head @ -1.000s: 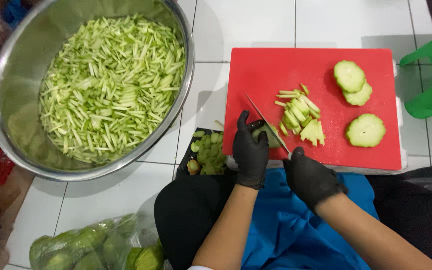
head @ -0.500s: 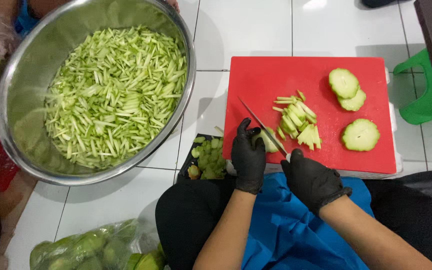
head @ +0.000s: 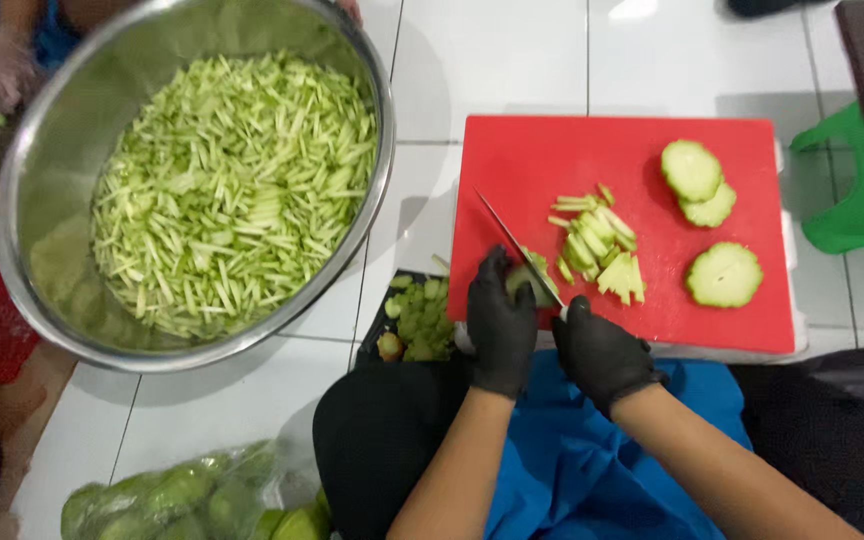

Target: The person sits on the floor and uses a knife to slice green vegetables into thin strips on a red cutting board. The sliced pieces are collected in a large metal bowl. Another person is visible in the background performing a similar task.

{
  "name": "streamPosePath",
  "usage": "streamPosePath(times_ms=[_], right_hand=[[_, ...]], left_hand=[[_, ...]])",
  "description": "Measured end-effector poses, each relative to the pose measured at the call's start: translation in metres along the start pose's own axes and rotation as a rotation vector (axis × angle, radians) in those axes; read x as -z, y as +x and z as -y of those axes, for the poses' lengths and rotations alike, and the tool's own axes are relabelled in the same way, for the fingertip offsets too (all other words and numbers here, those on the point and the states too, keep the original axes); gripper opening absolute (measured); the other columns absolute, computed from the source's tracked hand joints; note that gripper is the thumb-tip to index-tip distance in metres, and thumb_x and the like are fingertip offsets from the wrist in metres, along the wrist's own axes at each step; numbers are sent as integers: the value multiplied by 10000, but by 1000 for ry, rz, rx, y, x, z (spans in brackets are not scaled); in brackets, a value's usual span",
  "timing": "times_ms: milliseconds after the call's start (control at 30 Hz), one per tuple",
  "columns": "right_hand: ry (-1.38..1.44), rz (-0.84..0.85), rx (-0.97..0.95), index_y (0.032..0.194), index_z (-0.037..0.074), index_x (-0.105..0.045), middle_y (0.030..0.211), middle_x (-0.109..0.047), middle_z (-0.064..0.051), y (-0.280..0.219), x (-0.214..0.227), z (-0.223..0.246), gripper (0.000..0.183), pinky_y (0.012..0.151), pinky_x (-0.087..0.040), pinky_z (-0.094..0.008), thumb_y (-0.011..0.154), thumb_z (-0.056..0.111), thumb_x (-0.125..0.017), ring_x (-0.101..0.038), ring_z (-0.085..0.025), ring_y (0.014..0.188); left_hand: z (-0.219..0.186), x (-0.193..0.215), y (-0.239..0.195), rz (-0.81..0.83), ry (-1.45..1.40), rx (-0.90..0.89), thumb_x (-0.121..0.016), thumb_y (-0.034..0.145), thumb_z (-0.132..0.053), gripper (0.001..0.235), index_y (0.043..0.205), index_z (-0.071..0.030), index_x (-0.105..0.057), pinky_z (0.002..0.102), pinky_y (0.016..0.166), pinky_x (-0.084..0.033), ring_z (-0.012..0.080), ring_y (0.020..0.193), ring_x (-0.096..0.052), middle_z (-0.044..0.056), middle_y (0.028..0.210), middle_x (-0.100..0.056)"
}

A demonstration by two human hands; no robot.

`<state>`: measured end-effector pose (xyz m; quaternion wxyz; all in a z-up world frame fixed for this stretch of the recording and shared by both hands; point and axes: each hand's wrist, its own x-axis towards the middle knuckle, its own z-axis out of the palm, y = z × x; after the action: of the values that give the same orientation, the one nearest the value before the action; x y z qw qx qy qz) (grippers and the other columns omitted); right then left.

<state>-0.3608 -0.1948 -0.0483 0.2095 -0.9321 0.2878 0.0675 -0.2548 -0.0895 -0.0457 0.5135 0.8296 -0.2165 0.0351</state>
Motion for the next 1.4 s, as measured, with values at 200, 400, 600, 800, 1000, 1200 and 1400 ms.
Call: streamPosePath(times_ms=[200, 400, 600, 800, 1000, 1200, 1400], right_hand=[[76, -6, -75, 1111, 3, -536, 787, -702, -292, 3, 17, -18, 388, 700, -543, -599, 1005, 376, -518, -704, -483, 786], [-31, -38, -19, 1069, 29, -563, 726, -693, -265, -17, 47, -3, 378, 645, -546, -579, 982, 396, -535, -700, -470, 713], [-71, -76, 51, 1031, 33, -549, 690, -679, -239, -29, 41, 1, 361, 585, -539, -573, 980, 390, -542, -697, -449, 667], [-29, -17, -19, 1047, 35, -541, 725, -693, -257, -15, 17, -7, 348, 612, -536, -584, 968, 374, -551, -697, -469, 709], [81, -37, 29, 1057, 22, -538, 777, -700, -278, 15, -2, -7, 316, 645, -546, -594, 995, 331, -514, -709, -473, 753], [24, -19, -28, 1046, 54, -550, 756, -704, -269, -9, 32, 7, 340, 652, -540, -596, 980, 387, -534, -705, -477, 737], [-57, 39, -27, 1045, 49, -536, 756, -701, -263, -21, 34, 8, 347, 629, -545, -591, 982, 390, -531, -707, -474, 736]], left_hand=[[10, -12, -4, 34, -126, 4, -709, 802, -22, 520, 1310, -21, -597, 467, 1036, -480, 398, 1203, -601, 214, 1269, -649], [7, -14, 3, 17, -128, 40, -697, 798, -8, 457, 1251, -42, -645, 439, 935, -534, 371, 1088, -663, 183, 1180, -694], [11, -17, 1, 6, -128, 45, -708, 798, -9, 428, 1221, -37, -646, 438, 912, -536, 370, 1063, -669, 181, 1137, -700], [19, -19, 3, 16, -108, -4, -689, 806, 11, 426, 1228, -35, -648, 457, 944, -529, 387, 1097, -663, 188, 1164, -702], [12, -13, 2, -4, -240, 100, -708, 800, 0, 421, 1215, -53, -656, 417, 893, -565, 338, 1059, -704, 159, 1143, -720], [12, -17, 0, -62, -224, 96, -721, 812, 0, 369, 1174, -53, -676, 397, 878, -570, 330, 1019, -716, 155, 1098, -733], [13, -20, 1, -60, -277, 109, -691, 792, 13, 403, 1189, -38, -639, 399, 877, -579, 330, 1020, -726, 159, 1107, -735]])
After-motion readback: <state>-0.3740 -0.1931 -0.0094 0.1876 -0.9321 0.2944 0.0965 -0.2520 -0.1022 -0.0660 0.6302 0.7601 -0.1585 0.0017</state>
